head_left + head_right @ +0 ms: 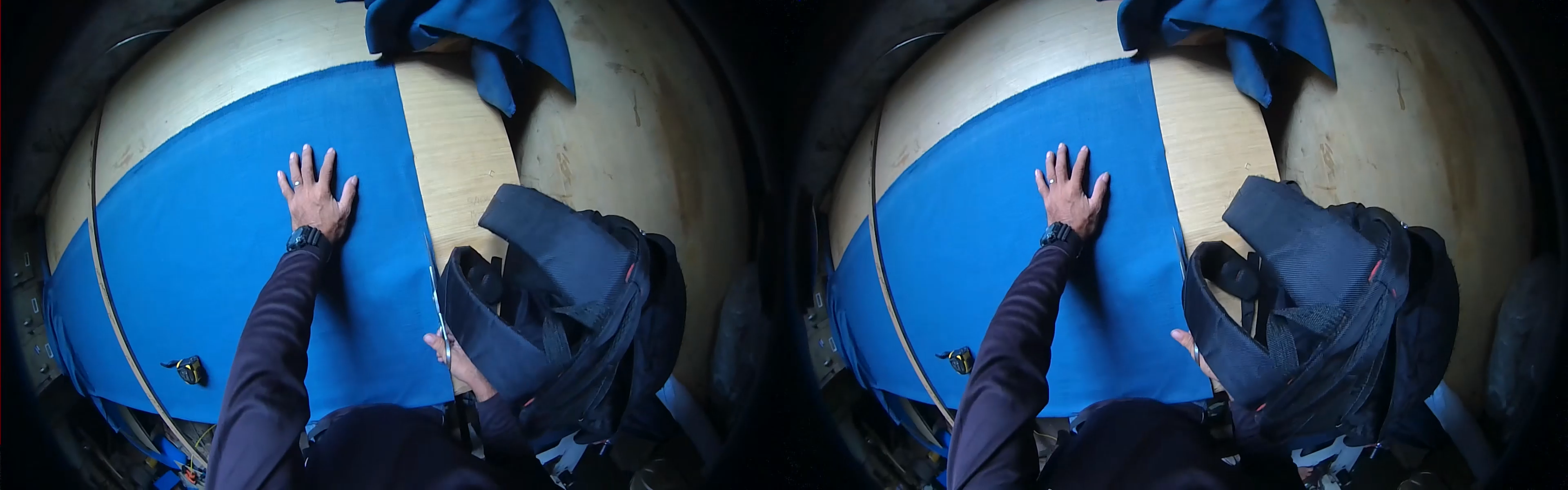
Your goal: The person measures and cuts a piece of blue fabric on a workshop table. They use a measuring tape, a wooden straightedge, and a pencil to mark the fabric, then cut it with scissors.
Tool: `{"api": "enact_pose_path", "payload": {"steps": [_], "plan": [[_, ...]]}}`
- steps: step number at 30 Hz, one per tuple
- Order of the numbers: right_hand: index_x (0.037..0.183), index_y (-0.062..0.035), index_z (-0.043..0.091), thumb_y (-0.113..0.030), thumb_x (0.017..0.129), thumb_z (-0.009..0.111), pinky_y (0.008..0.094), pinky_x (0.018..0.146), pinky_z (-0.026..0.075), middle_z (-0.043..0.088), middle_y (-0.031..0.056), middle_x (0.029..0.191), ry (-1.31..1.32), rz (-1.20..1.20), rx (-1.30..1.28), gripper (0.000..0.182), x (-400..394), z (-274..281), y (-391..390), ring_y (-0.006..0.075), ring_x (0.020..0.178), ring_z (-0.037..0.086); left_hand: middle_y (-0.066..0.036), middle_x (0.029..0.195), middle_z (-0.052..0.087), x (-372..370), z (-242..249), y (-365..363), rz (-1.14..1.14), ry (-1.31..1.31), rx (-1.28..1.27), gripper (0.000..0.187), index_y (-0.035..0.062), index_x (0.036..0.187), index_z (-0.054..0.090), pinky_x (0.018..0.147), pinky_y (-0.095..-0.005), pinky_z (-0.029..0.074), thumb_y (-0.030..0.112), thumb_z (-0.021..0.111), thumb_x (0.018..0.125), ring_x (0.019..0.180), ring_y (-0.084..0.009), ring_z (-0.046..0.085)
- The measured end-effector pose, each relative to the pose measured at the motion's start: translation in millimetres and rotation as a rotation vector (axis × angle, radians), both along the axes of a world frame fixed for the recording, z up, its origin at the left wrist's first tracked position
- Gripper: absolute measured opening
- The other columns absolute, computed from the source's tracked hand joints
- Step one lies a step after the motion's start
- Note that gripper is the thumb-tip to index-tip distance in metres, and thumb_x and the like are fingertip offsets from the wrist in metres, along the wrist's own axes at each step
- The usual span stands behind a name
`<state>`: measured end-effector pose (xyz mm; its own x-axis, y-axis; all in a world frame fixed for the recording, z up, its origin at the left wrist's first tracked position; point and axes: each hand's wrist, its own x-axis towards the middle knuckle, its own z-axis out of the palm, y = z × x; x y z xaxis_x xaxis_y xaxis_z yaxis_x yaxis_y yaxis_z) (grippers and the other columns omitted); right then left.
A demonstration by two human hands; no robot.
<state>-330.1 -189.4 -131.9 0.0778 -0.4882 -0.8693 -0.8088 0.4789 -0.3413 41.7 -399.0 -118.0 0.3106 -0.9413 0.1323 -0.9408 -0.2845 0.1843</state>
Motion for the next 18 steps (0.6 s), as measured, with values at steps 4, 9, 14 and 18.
{"api": "enact_pose_path", "payload": {"steps": [4,9,14,18], "plan": [[0.129,-0.0076,0.063,-0.062,0.099,0.061,0.0392,0.099,0.047,0.057,0.0071,0.121,-0.045,-0.001,-0.091,0.062,-4,-12,1,0.0223,0.115,0.052,-0.019,0.169,0.032,1,1,1,0.014,-0.006,0.018,0.069,0.0198,0.158,0.048,0.128,-0.0634,0.011,0.058,0.057,0.101,0.159,-0.0385,0.023],[0.118,-0.0088,0.060,-0.050,0.099,0.071,0.0324,0.086,0.046,0.049,0.0007,0.099,-0.102,0.028,-0.256,0.047,-7,-24,5,0.0142,0.094,0.047,-0.018,0.169,0.031,1,-3,-1,0.015,-0.022,0.049,0.070,0.0242,0.160,0.044,0.128,-0.0653,0.010,0.062,0.052,0.102,0.160,-0.0390,0.020],[0.113,-0.0081,0.059,-0.042,0.099,0.076,0.0291,0.079,0.046,0.045,-0.0030,0.087,-0.103,0.229,-0.582,0.040,-9,-25,3,0.0098,0.083,0.044,-0.017,0.170,0.030,1,-7,-1,0.013,-0.023,0.037,0.072,0.0249,0.161,0.043,0.128,-0.0651,0.010,0.064,0.052,0.101,0.160,-0.0386,0.020],[0.116,-0.0068,0.061,-0.040,0.101,0.075,0.0261,0.073,0.045,0.044,-0.0045,0.083,0.285,0.964,-1.464,0.040,-28,-75,38,0.0075,0.077,0.044,-0.017,0.170,0.029,1,-7,0,0.015,-0.021,0.050,0.072,0.0251,0.161,0.043,0.129,-0.0649,0.009,0.064,0.051,0.101,0.160,-0.0383,0.019]]}}
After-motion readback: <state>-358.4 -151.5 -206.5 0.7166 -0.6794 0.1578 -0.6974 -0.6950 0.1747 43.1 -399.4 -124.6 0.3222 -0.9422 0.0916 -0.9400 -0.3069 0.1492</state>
